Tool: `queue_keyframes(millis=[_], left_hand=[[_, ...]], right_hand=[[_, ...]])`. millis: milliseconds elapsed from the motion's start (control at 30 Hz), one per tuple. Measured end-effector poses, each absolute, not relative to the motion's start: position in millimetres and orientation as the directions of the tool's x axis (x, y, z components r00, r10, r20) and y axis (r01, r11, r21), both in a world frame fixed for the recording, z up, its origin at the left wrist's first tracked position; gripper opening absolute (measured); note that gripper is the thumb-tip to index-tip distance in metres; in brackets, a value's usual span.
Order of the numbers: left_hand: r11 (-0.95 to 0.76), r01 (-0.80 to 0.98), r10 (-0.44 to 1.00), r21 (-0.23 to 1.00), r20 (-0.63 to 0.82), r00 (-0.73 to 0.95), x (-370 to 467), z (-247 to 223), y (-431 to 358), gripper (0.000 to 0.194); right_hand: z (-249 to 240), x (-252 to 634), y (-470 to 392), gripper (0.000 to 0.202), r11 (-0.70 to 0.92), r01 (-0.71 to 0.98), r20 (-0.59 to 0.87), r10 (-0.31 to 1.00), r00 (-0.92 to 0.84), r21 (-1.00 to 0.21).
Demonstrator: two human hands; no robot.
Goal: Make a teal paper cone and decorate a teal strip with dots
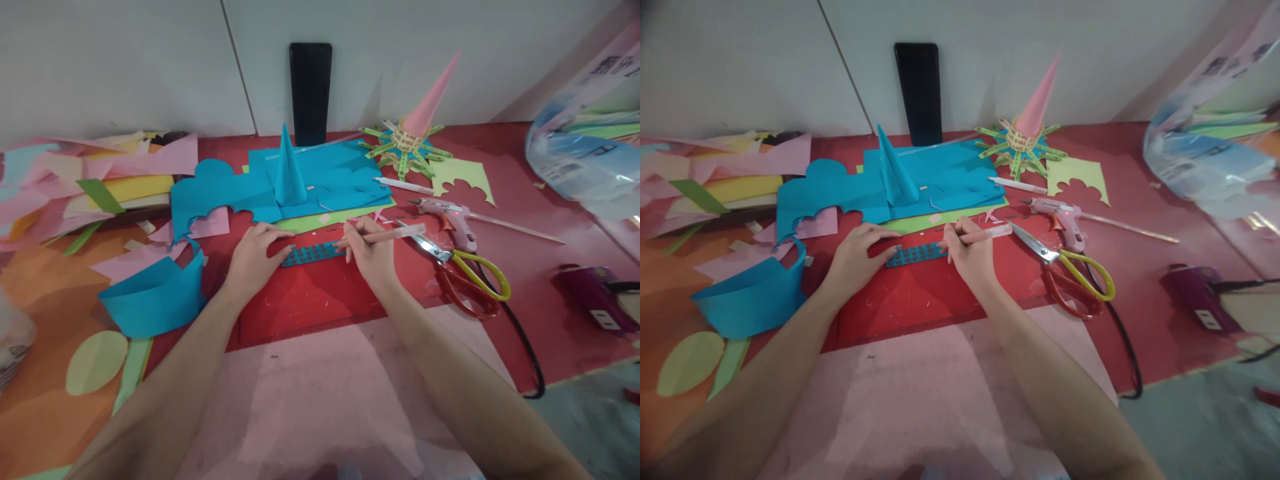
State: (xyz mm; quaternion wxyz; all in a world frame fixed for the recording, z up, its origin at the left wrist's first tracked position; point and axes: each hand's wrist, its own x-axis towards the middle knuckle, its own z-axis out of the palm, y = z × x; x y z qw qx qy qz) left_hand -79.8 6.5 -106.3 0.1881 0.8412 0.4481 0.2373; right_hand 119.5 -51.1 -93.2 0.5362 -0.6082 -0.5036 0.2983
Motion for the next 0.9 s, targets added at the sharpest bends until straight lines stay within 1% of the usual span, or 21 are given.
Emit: queue_keyframes(millis=[200, 267, 467, 533, 733, 900], left_hand=[[-0.551, 0.646, 0.829, 0.528, 0.259, 0.496, -80.1, -106.7, 6.5, 0.023], [-0.555, 0.642, 0.826, 0.529, 0.264, 0.497, -80.0, -106.3, 6.0, 0.023], [-0.545, 0.637, 0.833, 0.545, 0.268, 0.484, -79.5, -105.3, 5.0, 0.022], [-0.548, 0.635, 0.831, 0.544, 0.271, 0.486, -79.6, -105.5, 5.0, 0.022], [-0.545, 0.643, 0.834, 0.538, 0.268, 0.482, -80.6, -106.1, 5.2, 0.022], [-0.535, 0.647, 0.839, 0.543, 0.254, 0.481, -80.0, -106.1, 5.3, 0.022]], right_hand=[[-89.8, 117.1, -50.3, 0.034, 0.134, 0.315, 0.215, 0.948, 0.237, -0.939], [-89.0, 115.5, -51.8, 0.034, 0.146, 0.339, 0.235, 0.942, 0.241, -0.93], [-87.1, 115.5, -58.5, 0.034, 0.182, 0.481, 0.336, 0.907, 0.255, -0.858], [-87.0, 117.6, -57.3, 0.034, 0.175, 0.472, 0.319, 0.916, 0.244, -0.864], [-92.9, 125.4, -44.1, 0.033, 0.102, 0.309, 0.177, 0.959, 0.223, -0.945], [-98.0, 127.0, -40.5, 0.032, 0.094, 0.309, 0.173, 0.955, 0.24, -0.946]])
